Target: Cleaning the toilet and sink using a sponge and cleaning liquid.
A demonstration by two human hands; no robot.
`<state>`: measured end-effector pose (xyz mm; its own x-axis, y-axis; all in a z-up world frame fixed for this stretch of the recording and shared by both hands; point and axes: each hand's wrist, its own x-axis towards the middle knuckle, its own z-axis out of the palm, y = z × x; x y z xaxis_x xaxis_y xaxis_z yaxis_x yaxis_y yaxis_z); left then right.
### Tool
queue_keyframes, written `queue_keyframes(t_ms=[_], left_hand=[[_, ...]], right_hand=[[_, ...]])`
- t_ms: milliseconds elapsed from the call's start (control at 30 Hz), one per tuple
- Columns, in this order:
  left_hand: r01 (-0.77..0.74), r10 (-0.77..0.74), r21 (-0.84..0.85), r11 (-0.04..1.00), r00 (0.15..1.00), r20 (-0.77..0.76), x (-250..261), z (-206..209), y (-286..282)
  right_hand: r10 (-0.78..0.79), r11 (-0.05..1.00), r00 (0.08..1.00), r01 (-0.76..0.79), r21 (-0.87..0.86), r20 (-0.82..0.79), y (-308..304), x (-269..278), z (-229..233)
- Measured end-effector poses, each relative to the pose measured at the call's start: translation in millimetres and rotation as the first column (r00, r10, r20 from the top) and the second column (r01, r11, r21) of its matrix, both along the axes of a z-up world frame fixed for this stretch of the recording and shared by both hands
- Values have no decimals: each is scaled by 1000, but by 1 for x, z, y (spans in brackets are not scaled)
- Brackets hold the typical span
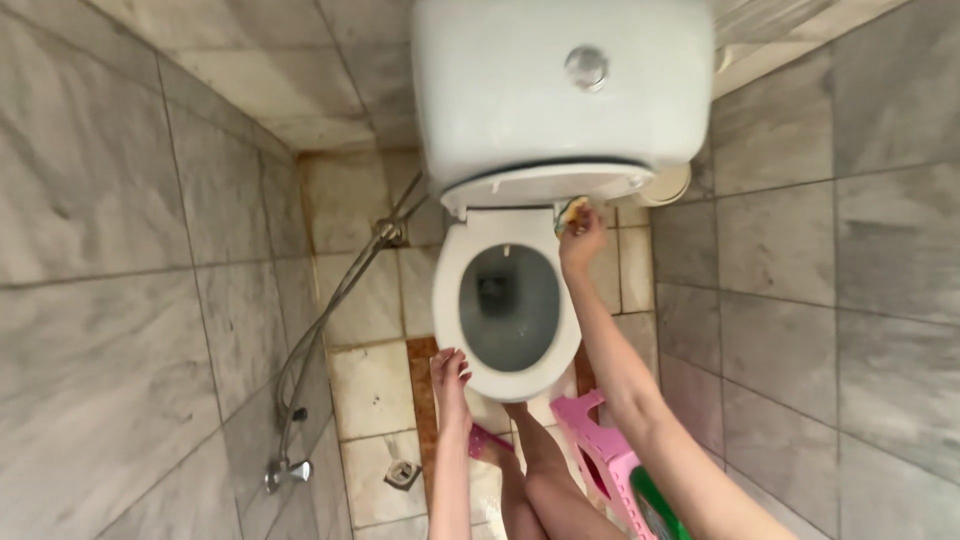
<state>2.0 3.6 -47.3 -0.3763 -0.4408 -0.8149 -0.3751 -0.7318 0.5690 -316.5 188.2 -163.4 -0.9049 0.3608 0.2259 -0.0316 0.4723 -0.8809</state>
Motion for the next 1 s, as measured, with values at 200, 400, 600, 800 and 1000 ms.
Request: queue_keyframes(t_ms=[200,400,600,800,1000], left_hand=[[-8,9,19,1000,998,-58,13,-11,-6],[8,-7,-23,1000,1000,16,25,-22,-17],[-32,32,-12,999,999,17,26,-24,-22],[-3,3,-4,1000,1000,-7,19,-26,-16],[-41,42,14,999,998,-38,13,-28,-8]], right_hand=[[203,784,949,-305,541,242,-82,42,-71],[599,573,768,-610,547,228,-116,48,-54],[276,574,823,-555,602,496,-60,23,-13],[521,410,811,-510,756,265,-114,31,-66],[472,373,711,-697,613,521,-63,5,-62]])
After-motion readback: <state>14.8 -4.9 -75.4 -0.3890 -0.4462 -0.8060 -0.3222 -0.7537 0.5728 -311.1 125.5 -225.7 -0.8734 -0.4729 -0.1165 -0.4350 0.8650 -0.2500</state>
